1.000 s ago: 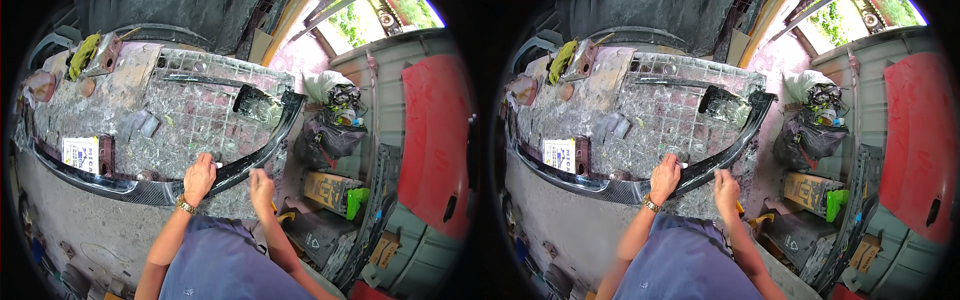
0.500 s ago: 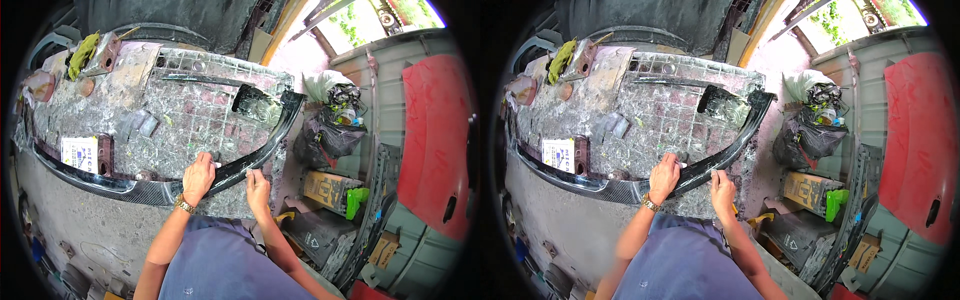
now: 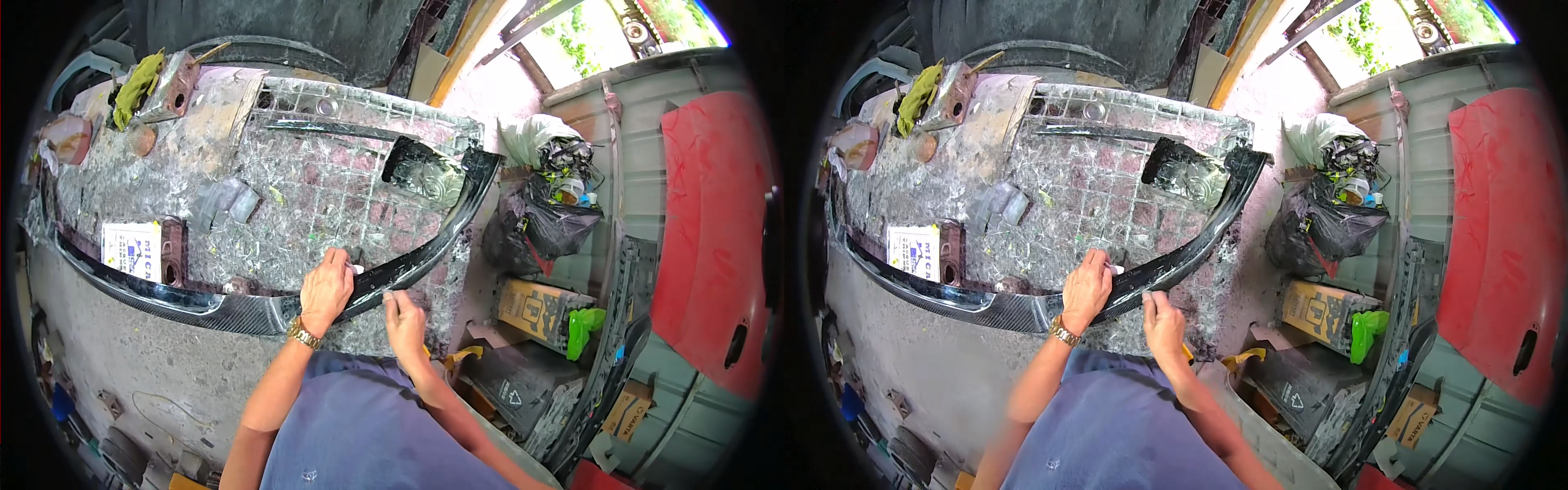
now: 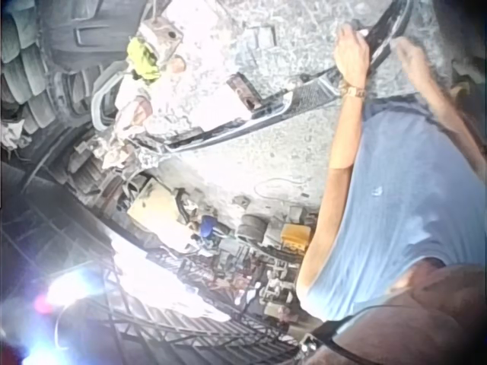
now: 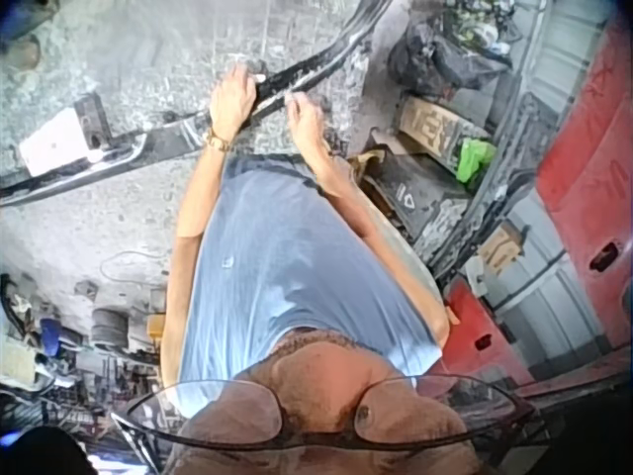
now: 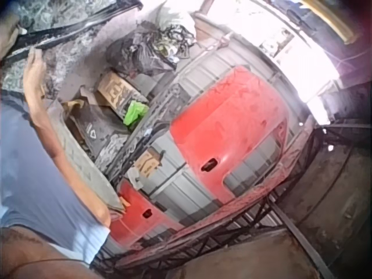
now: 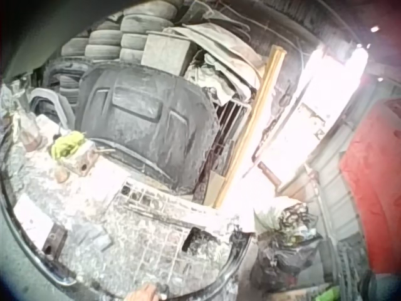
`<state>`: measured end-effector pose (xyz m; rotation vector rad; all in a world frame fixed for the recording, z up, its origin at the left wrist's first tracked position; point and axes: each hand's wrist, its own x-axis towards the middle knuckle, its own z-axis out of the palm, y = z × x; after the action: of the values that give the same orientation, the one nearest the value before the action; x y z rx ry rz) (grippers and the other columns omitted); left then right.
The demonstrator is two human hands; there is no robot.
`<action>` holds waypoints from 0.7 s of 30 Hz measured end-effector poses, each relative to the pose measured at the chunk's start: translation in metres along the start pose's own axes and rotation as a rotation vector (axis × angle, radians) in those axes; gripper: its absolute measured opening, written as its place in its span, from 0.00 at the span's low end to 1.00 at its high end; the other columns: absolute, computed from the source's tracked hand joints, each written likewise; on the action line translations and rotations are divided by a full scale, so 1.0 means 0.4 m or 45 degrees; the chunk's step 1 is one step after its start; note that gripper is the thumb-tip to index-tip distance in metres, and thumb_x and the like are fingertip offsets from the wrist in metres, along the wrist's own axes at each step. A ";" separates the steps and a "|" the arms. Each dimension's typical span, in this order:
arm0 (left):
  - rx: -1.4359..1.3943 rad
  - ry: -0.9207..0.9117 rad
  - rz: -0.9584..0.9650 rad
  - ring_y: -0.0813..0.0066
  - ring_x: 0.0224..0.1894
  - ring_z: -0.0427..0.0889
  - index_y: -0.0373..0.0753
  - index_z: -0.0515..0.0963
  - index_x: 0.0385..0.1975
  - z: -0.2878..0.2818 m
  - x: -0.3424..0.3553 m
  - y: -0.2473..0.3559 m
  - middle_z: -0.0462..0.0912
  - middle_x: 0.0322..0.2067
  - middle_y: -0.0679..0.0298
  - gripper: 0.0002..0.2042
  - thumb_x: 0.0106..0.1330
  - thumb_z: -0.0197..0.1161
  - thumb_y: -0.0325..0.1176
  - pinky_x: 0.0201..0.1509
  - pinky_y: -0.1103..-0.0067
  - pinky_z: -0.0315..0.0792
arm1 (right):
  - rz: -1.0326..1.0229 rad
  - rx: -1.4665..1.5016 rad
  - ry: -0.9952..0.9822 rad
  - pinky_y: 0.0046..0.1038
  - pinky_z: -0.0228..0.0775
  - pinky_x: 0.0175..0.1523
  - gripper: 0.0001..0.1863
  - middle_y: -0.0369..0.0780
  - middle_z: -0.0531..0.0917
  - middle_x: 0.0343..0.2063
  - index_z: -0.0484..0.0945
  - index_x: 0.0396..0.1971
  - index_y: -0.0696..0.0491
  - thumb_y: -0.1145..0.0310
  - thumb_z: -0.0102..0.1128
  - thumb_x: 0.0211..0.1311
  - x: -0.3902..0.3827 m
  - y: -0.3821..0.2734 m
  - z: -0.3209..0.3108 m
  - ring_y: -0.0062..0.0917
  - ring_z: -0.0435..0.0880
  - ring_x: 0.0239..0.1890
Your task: Preparing a car trim piece by cutting and cleaning.
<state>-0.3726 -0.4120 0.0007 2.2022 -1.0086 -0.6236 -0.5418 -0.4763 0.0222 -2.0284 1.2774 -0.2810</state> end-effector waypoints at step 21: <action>-0.039 -0.017 -0.027 0.45 0.35 0.81 0.38 0.72 0.41 -0.013 -0.001 0.009 0.78 0.41 0.53 0.06 0.68 0.54 0.31 0.40 0.56 0.76 | -0.063 0.066 0.032 0.44 0.66 0.28 0.11 0.52 0.77 0.18 0.78 0.33 0.54 0.62 0.59 0.72 0.000 -0.013 0.003 0.53 0.77 0.22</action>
<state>-0.3711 -0.4118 0.0069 2.1873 -0.9772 -0.6600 -0.5376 -0.4744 0.0247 -2.0206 1.2242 -0.3605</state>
